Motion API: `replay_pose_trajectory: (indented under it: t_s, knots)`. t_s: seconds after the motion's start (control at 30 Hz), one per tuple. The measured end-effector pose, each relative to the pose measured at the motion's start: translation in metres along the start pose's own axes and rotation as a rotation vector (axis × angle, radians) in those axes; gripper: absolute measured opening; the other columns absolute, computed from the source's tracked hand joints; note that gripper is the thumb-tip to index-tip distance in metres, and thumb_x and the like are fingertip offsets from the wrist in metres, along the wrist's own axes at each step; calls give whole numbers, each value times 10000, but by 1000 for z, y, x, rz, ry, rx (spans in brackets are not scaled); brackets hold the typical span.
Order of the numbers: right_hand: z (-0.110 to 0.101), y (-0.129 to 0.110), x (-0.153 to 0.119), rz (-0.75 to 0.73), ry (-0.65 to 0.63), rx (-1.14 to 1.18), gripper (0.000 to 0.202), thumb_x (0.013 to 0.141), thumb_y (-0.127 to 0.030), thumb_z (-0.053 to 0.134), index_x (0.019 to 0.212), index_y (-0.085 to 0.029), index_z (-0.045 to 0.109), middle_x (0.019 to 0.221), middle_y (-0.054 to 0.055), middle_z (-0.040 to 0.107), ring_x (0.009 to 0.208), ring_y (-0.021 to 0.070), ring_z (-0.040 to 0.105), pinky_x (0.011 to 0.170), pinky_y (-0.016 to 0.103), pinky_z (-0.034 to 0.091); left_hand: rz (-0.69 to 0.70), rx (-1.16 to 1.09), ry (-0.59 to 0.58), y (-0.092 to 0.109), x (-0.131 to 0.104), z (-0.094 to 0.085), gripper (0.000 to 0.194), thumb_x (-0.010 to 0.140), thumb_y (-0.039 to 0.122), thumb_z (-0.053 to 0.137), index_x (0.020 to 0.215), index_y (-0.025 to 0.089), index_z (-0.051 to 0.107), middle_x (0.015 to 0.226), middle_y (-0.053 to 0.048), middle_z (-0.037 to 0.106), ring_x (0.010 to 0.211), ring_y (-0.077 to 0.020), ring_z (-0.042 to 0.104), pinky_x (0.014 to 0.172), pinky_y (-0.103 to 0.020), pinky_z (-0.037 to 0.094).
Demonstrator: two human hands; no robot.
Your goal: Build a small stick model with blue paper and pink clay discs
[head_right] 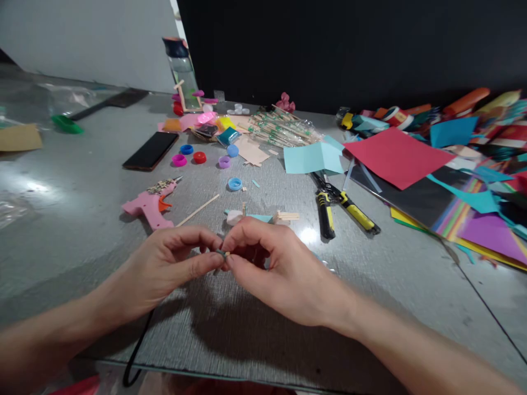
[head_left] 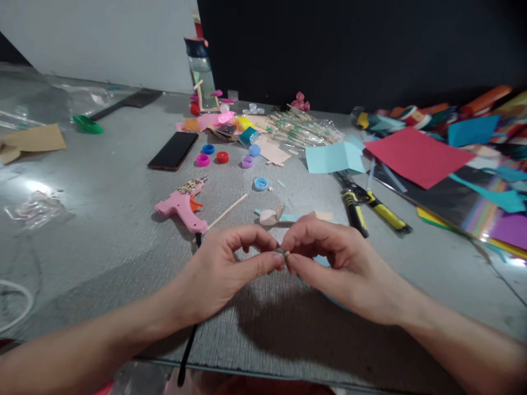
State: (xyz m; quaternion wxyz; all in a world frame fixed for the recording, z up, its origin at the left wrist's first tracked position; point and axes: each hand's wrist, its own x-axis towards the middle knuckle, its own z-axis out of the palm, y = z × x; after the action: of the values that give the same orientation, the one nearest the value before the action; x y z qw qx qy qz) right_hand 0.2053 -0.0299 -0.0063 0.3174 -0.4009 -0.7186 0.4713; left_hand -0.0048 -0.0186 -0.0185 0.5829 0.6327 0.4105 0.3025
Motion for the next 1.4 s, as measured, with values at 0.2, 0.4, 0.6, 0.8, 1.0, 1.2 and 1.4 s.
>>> replay_pose_trajectory:
  t_s: [0.2,0.4,0.6,0.8,1.0,1.2,1.4]
  knots:
    - [-1,-1,2,-8,9,45,86,946,-196,612,873,-188,655,768,-12,598,677,99,530,602,221,436,-28,-45,25,-2,3,-2,137,821,330,795,859,207,748,816,15,718,797,-149,607,747,-280,429]
    - [0,1,1,-11,27,42,99,926,-141,593,904,-195,673,769,-15,607,681,98,532,605,218,435,-42,-32,-4,-4,4,-5,147,803,324,818,898,223,769,894,8,738,843,-156,618,765,-277,435]
    - [2,-1,1,-15,31,62,127,898,-99,574,908,-184,667,779,-22,594,679,89,523,592,210,416,-69,-79,-21,-3,6,-4,125,769,275,831,860,208,776,859,3,729,795,-144,598,736,-267,431]
    - [4,-1,2,12,27,107,71,909,-141,603,885,-178,657,789,-19,600,677,83,528,581,204,414,-127,-144,-36,3,6,-3,85,746,216,816,817,195,775,797,8,694,738,-121,553,679,-249,402]
    - [6,1,4,35,31,238,86,928,-162,610,847,-180,635,746,-18,623,629,77,544,548,207,404,-153,-278,-91,4,7,-4,27,791,215,781,802,194,766,771,7,712,751,-126,615,739,-251,452]
    - [9,2,6,55,51,306,123,934,-199,600,812,-182,602,733,-9,644,640,88,568,555,217,403,-95,-303,-141,-1,7,-5,133,885,318,723,838,206,777,827,-13,739,826,-145,655,823,-271,472]
    - [12,5,6,20,107,274,102,916,-161,603,816,-180,604,723,-30,601,658,84,534,604,214,413,-124,-78,-51,3,5,-4,139,803,331,793,841,200,765,827,-4,727,807,-154,613,751,-279,432]
